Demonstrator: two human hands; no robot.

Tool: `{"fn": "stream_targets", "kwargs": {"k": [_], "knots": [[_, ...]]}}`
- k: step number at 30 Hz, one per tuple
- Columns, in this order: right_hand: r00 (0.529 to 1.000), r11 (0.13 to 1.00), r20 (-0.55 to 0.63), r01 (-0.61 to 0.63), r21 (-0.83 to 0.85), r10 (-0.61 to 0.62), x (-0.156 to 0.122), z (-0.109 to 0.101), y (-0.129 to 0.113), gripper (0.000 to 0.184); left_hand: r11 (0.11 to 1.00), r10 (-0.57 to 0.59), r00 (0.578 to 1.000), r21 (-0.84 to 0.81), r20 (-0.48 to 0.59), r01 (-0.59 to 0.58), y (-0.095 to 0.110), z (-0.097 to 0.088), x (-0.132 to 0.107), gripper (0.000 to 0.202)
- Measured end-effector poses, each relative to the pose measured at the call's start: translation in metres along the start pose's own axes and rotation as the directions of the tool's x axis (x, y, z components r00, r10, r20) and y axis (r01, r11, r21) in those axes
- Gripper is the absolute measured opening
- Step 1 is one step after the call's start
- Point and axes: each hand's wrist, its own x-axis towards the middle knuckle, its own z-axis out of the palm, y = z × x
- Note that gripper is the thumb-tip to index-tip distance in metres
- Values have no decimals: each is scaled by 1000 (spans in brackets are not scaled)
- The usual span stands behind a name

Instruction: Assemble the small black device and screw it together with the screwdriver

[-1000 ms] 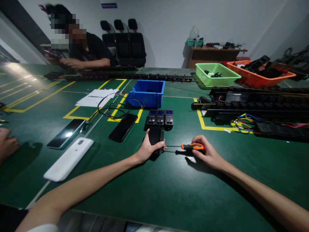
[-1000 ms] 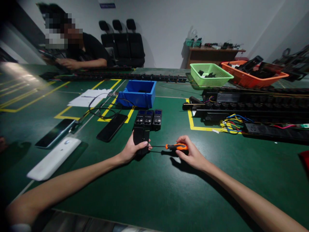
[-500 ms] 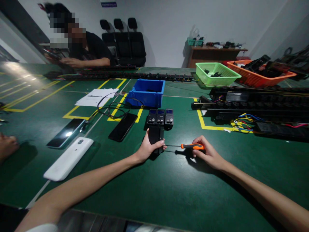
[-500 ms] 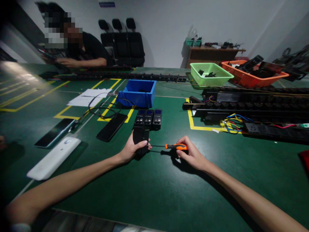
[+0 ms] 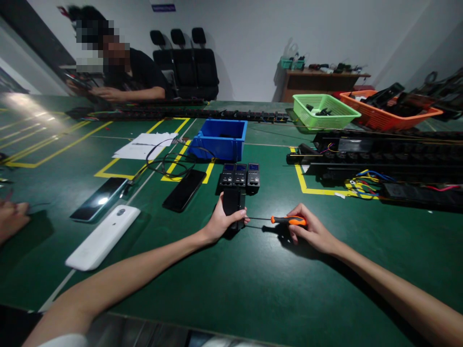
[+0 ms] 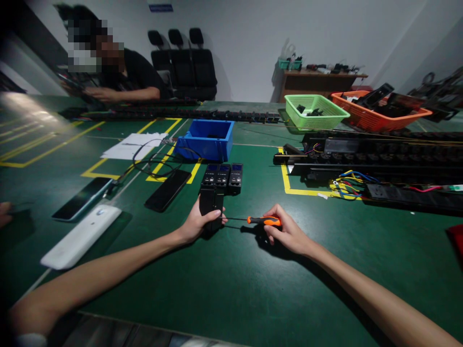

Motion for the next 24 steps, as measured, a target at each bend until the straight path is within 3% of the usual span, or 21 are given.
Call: {"fn": "stream_targets", "kwargs": {"k": [17,24], "knots": [[1000,998,13,-23,60,23,1,-1,5,21,1000,3,1000,-3,2,-3,0,0,-1,53],[996,992,-10,91,-85,-92,2,-4,5,23,1000,1,1000,4,8,-1,2,2,-1,53]]}}
